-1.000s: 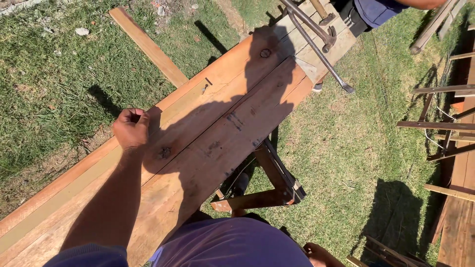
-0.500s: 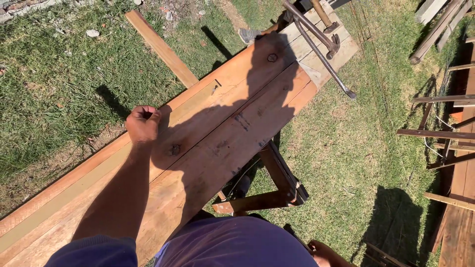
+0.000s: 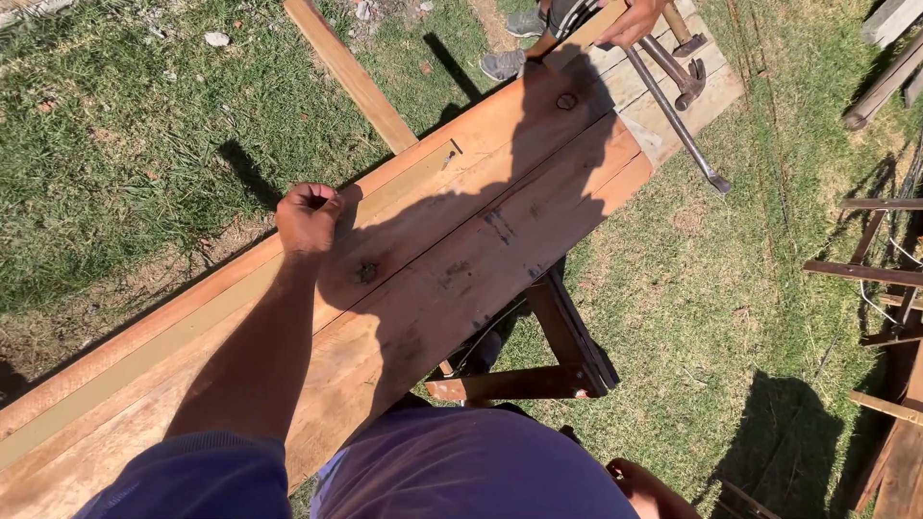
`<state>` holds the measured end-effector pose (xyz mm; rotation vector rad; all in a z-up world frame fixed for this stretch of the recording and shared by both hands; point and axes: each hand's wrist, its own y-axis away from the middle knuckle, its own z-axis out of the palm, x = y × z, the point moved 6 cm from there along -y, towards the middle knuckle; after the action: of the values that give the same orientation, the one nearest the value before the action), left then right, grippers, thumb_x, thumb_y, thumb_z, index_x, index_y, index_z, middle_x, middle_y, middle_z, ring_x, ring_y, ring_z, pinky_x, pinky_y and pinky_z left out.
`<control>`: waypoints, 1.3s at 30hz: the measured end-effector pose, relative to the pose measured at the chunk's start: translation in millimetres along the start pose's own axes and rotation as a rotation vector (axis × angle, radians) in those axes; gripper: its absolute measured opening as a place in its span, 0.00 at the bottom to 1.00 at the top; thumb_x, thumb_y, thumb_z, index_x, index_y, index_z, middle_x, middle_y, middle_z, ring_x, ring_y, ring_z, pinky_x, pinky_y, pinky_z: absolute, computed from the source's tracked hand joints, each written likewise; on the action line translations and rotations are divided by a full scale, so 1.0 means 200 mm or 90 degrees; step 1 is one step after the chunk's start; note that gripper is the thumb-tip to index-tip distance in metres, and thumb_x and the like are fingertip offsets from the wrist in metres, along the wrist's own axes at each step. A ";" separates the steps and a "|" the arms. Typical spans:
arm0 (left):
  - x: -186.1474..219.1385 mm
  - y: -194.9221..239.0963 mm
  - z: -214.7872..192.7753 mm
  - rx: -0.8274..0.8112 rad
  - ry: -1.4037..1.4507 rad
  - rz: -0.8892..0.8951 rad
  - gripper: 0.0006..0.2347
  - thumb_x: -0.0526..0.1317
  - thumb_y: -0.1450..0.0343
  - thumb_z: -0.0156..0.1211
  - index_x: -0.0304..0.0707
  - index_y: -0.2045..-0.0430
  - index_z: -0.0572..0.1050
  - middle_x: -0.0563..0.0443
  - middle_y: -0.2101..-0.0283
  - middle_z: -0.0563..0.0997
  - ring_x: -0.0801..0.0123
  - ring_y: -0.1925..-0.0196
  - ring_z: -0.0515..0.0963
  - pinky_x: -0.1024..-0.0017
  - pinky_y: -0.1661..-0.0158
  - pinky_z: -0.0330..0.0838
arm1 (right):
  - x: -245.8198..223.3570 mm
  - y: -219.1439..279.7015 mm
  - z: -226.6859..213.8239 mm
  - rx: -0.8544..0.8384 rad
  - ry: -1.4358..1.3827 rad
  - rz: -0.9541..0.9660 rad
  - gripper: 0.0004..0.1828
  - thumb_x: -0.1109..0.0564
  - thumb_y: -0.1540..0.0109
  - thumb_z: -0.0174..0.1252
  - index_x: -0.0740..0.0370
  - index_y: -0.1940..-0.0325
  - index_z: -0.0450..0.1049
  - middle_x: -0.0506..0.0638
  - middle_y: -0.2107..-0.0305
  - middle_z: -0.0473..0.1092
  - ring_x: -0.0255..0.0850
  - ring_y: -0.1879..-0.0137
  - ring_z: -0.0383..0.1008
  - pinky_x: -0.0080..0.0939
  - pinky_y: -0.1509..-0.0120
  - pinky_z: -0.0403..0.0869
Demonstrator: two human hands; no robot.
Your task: The person hammers nails into wooden planks using a hammer. They repeatedly pick up nails from a plastic bag and drive them into the wood, working along the length of the planks.
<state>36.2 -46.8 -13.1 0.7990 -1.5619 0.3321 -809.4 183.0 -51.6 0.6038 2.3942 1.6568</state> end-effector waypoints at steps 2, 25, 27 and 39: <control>0.04 0.02 0.00 -0.017 -0.013 0.035 0.06 0.29 0.26 0.71 0.45 0.68 0.84 0.57 0.66 0.87 0.75 0.70 0.82 0.73 0.67 0.83 | -0.01 0.03 -0.02 0.004 0.011 0.005 0.17 0.47 0.26 0.61 0.46 0.35 0.84 0.48 0.42 0.87 0.43 0.41 0.89 0.44 0.39 0.84; -0.01 -0.04 0.00 0.018 0.132 -0.052 0.10 0.24 0.27 0.72 0.42 0.71 0.80 0.53 0.70 0.84 0.73 0.74 0.82 0.75 0.73 0.86 | -0.23 0.09 -0.53 -0.121 -0.182 0.025 0.10 0.55 0.24 0.60 0.66 0.48 0.78 0.55 0.73 0.68 0.40 0.79 0.60 0.40 0.80 0.57; 0.01 -0.03 0.01 0.011 0.167 -0.068 0.11 0.22 0.28 0.70 0.42 0.72 0.81 0.52 0.68 0.85 0.71 0.72 0.83 0.74 0.73 0.88 | -0.21 0.02 -0.58 -0.144 -0.139 0.004 0.10 0.55 0.24 0.58 0.66 0.51 0.79 0.55 0.72 0.70 0.41 0.77 0.62 0.39 0.78 0.58; 0.42 0.10 0.30 0.000 0.108 0.014 0.09 0.22 0.29 0.68 0.39 0.72 0.79 0.50 0.71 0.83 0.69 0.74 0.83 0.72 0.76 0.83 | -0.08 0.16 -1.09 -0.259 -0.066 -0.046 0.13 0.50 0.24 0.62 0.63 0.51 0.79 0.54 0.77 0.64 0.42 0.76 0.58 0.41 0.74 0.60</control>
<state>-19.5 -95.4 62.1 0.7341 -1.4130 0.4053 -865.8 -0.5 57.1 0.5090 1.9038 1.9487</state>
